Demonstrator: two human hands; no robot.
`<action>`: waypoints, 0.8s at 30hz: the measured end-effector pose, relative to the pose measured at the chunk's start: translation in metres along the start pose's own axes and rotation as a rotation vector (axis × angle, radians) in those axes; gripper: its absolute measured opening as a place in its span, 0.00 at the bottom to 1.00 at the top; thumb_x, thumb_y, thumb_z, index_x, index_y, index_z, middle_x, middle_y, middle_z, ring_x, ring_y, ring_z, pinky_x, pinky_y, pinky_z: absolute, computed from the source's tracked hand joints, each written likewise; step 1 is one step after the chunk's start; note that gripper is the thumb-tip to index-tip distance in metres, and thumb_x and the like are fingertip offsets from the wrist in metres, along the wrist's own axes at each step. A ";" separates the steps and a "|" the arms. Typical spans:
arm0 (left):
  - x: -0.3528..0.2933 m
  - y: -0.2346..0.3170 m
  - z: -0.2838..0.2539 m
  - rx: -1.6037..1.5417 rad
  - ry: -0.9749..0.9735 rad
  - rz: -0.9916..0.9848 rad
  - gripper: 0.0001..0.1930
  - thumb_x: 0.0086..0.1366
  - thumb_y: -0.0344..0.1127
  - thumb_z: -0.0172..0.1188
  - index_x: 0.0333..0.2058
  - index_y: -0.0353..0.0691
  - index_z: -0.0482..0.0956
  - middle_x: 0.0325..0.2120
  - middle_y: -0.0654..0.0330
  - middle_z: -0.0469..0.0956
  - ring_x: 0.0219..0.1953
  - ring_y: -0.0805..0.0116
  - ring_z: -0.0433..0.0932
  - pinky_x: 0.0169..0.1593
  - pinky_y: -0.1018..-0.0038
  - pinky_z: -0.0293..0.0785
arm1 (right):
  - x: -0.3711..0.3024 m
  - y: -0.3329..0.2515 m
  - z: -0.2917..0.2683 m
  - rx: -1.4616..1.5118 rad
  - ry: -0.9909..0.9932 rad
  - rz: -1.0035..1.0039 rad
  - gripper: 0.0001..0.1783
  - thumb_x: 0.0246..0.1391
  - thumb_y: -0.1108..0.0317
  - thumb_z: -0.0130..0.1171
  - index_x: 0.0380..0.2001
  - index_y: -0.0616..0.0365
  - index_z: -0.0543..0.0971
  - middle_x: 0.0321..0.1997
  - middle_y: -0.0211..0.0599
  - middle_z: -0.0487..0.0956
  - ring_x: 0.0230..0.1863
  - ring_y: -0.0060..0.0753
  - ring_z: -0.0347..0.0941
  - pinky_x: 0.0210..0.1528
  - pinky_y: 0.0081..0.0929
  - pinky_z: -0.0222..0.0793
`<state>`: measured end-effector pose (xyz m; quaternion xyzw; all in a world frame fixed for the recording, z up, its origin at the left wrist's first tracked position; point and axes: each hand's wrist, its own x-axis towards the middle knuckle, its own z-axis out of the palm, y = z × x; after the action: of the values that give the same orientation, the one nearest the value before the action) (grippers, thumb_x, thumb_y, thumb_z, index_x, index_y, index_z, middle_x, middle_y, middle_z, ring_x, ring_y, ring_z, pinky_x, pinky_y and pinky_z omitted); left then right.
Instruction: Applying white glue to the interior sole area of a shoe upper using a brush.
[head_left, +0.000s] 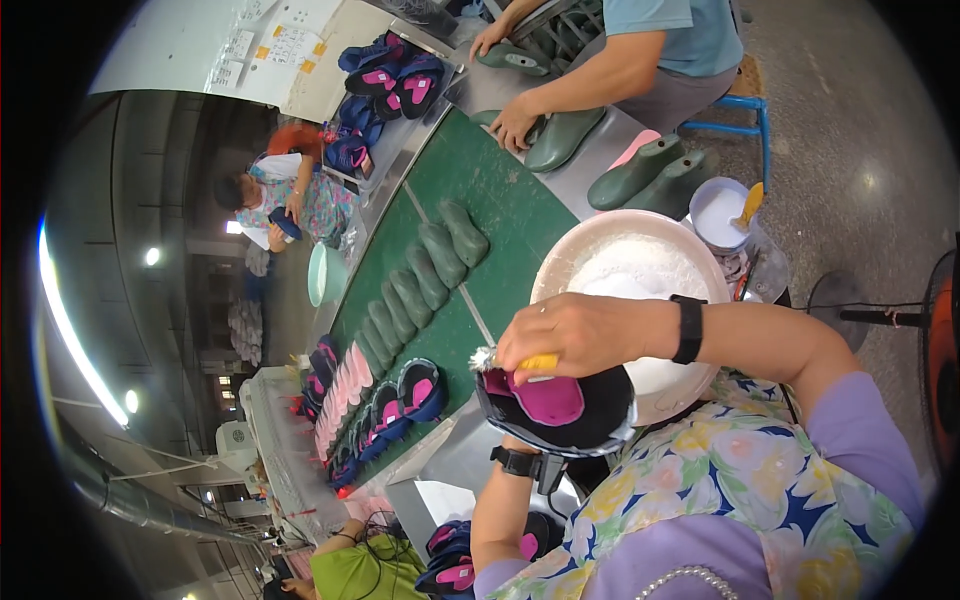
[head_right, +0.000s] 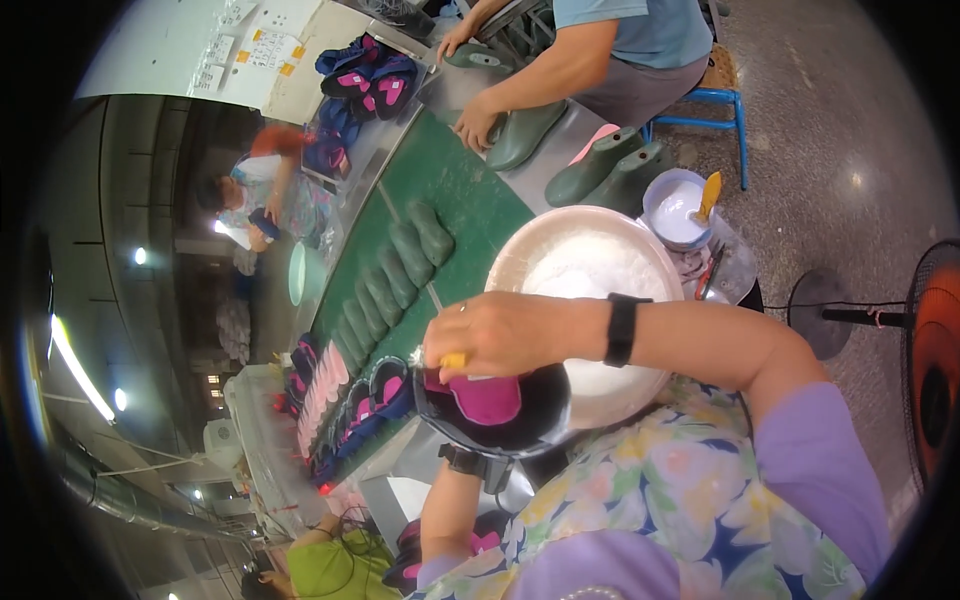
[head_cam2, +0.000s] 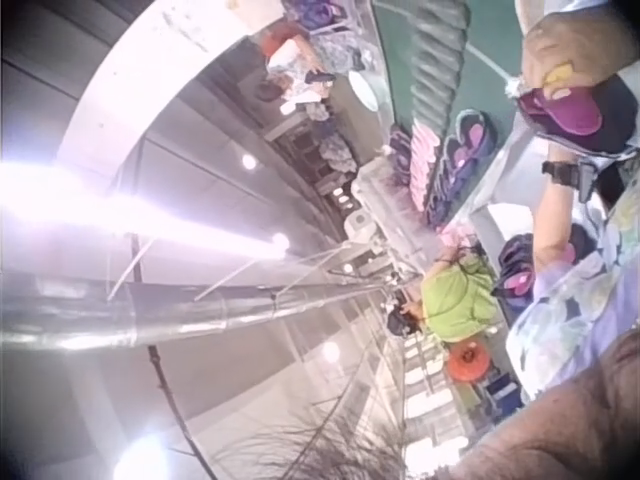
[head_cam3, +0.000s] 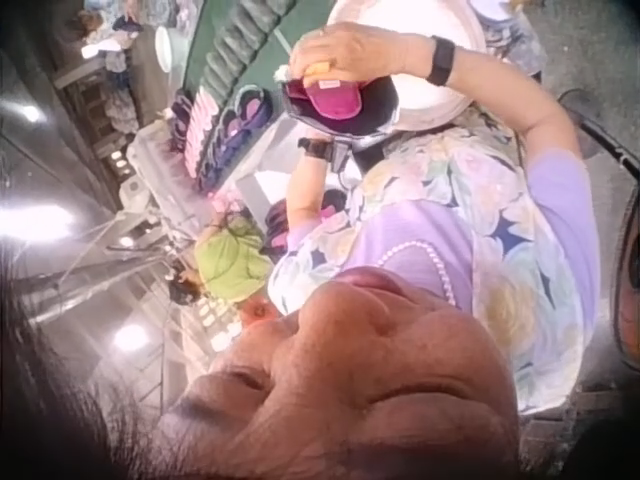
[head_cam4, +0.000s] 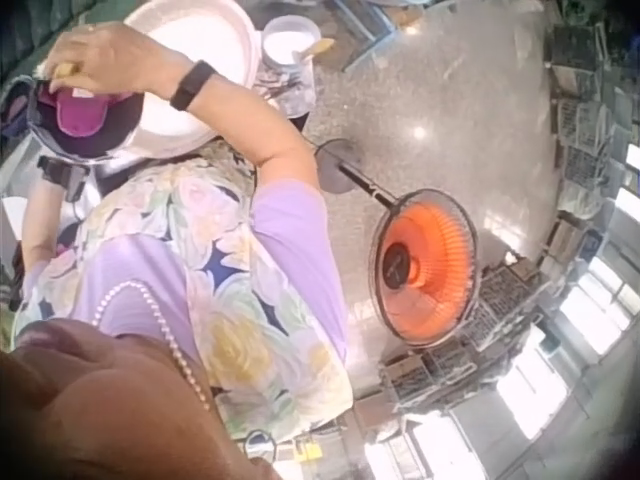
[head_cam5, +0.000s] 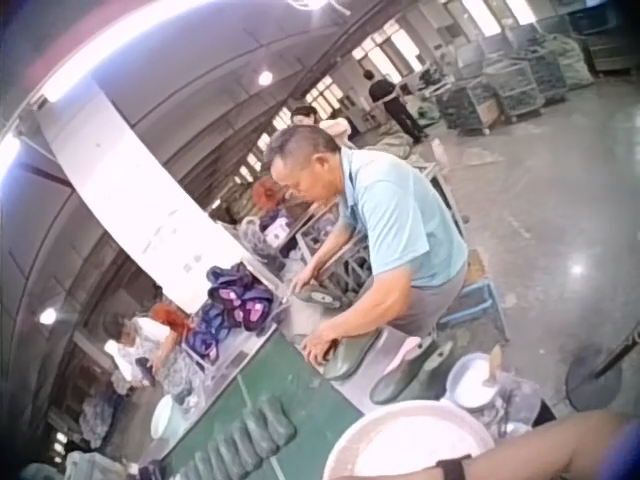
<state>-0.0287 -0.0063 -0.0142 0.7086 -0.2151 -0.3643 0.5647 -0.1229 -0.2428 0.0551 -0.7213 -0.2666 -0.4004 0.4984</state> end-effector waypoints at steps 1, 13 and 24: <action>0.004 -0.001 0.004 0.001 -0.009 -0.001 0.23 0.74 0.39 0.51 0.64 0.39 0.68 0.56 0.52 0.76 0.57 0.61 0.76 0.62 0.63 0.73 | 0.000 0.006 0.001 -0.007 0.003 0.000 0.10 0.57 0.65 0.66 0.38 0.55 0.78 0.41 0.35 0.81 0.42 0.38 0.80 0.44 0.32 0.76; 0.011 0.023 -0.010 -0.031 0.025 -0.041 0.23 0.73 0.40 0.51 0.63 0.40 0.69 0.55 0.52 0.76 0.56 0.60 0.76 0.62 0.63 0.74 | -0.018 0.027 -0.024 -0.109 -0.126 0.612 0.12 0.57 0.63 0.63 0.34 0.63 0.78 0.26 0.44 0.79 0.29 0.46 0.79 0.32 0.37 0.72; 0.000 0.065 -0.067 -0.044 0.029 -0.097 0.23 0.73 0.40 0.51 0.63 0.40 0.69 0.54 0.52 0.77 0.56 0.60 0.77 0.61 0.63 0.74 | -0.077 0.026 -0.032 -0.413 -0.524 0.827 0.15 0.53 0.63 0.66 0.37 0.65 0.78 0.32 0.54 0.81 0.38 0.57 0.79 0.43 0.49 0.72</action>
<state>0.0293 0.0195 0.0545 0.7107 -0.1641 -0.3856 0.5650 -0.1541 -0.2812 -0.0170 -0.9251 0.0089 -0.0213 0.3790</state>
